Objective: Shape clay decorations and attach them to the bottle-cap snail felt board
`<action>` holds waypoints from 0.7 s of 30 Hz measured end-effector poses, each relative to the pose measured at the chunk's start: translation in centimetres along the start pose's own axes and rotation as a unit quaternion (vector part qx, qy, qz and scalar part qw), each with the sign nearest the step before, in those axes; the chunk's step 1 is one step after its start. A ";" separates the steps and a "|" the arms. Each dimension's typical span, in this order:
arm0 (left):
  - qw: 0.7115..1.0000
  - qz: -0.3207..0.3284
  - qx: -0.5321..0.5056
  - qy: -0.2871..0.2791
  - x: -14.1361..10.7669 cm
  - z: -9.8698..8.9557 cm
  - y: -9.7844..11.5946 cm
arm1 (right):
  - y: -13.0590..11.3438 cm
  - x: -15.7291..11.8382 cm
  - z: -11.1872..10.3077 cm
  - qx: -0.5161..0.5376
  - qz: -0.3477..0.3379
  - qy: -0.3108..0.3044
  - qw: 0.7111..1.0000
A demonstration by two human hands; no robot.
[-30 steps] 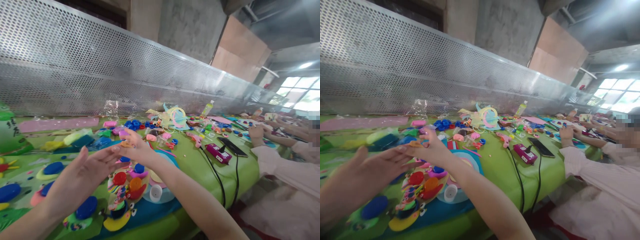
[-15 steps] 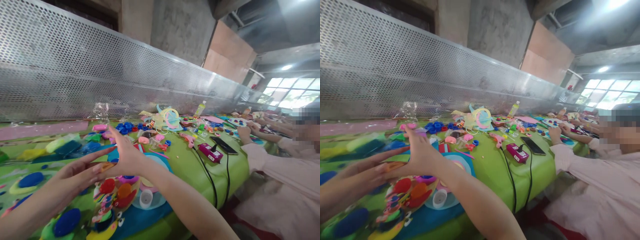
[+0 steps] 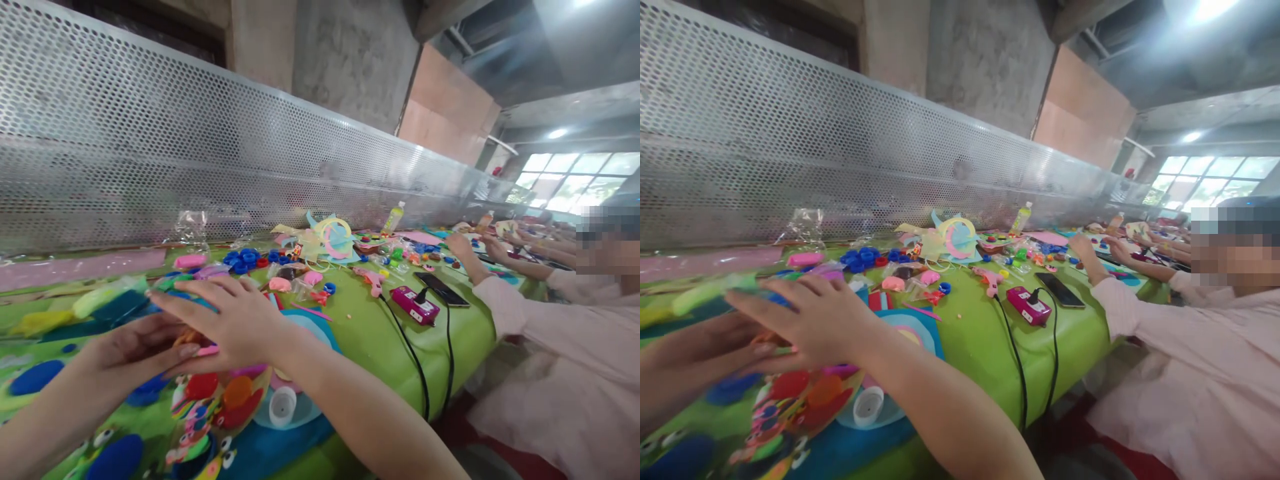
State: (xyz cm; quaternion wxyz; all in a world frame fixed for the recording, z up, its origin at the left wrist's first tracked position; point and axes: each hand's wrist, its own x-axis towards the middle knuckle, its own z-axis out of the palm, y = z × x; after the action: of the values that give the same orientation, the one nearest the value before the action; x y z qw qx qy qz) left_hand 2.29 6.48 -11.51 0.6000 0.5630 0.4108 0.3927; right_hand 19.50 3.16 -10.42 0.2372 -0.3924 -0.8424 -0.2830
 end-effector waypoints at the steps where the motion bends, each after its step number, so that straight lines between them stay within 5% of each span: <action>1: 1.000 0.007 0.015 -0.013 0.1 -0.2 0.0 | 0.1 0.0 0.0 -0.009 -0.012 0.002 1.000; 6: 0.999 0.012 0.049 0.001 -0.1 -0.5 -0.2 | 0.3 0.2 0.3 0.003 -0.054 -0.009 0.999; 14: 0.999 0.008 0.047 -0.023 -0.6 -0.1 0.3 | 1.0 0.7 0.6 0.088 -0.002 0.008 0.996; 21: 0.998 0.006 -0.066 0.009 -1.2 1.0 1.4 | 1.4 0.3 1.4 0.087 -0.024 0.083 0.992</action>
State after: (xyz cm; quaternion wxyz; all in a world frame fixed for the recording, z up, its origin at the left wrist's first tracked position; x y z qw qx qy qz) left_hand 2.78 5.06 -10.01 0.6300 0.5211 0.3855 0.4277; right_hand 20.13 5.03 -10.86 0.3326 -0.3251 -0.8504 -0.2460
